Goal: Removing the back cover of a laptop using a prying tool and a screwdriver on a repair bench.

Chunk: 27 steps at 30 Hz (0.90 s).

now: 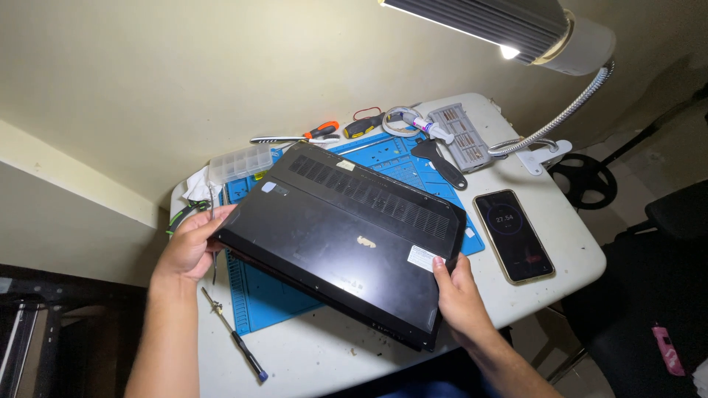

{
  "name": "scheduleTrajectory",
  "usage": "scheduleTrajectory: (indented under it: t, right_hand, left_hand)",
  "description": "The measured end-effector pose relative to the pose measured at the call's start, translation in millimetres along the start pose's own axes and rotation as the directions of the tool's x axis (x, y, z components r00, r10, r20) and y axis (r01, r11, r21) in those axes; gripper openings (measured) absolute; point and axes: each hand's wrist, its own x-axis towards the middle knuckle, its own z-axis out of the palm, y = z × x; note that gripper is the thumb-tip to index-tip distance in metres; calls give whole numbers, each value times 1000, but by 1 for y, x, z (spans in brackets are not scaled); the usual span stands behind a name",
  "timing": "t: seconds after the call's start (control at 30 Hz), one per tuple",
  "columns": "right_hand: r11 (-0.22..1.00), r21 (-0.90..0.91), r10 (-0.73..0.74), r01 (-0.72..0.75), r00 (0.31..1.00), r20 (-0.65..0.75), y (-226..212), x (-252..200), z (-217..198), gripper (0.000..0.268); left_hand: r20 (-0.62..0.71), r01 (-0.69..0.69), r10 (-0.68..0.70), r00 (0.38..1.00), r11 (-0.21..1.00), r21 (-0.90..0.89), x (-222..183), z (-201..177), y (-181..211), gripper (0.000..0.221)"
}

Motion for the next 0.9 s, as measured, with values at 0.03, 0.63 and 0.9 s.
scheduleTrajectory:
  t: [0.03, 0.63, 0.9]
  right_hand:
    - [1000, 1, 4, -4, 1000, 1, 3, 8, -12, 42]
    - [-277, -551, -443, 787, 404, 800, -83, 248, 114, 25]
    - [-836, -308, -369, 454, -49, 928, -66, 299, 159, 19]
  left_hand:
    - [-2, 3, -3, 1000, 1000, 2, -8, -2, -4, 46]
    - [-201, 40, -43, 979, 999, -19, -68, 12, -11, 49]
    - [-187, 71, -76, 979, 997, -33, -78, 13, -6, 50]
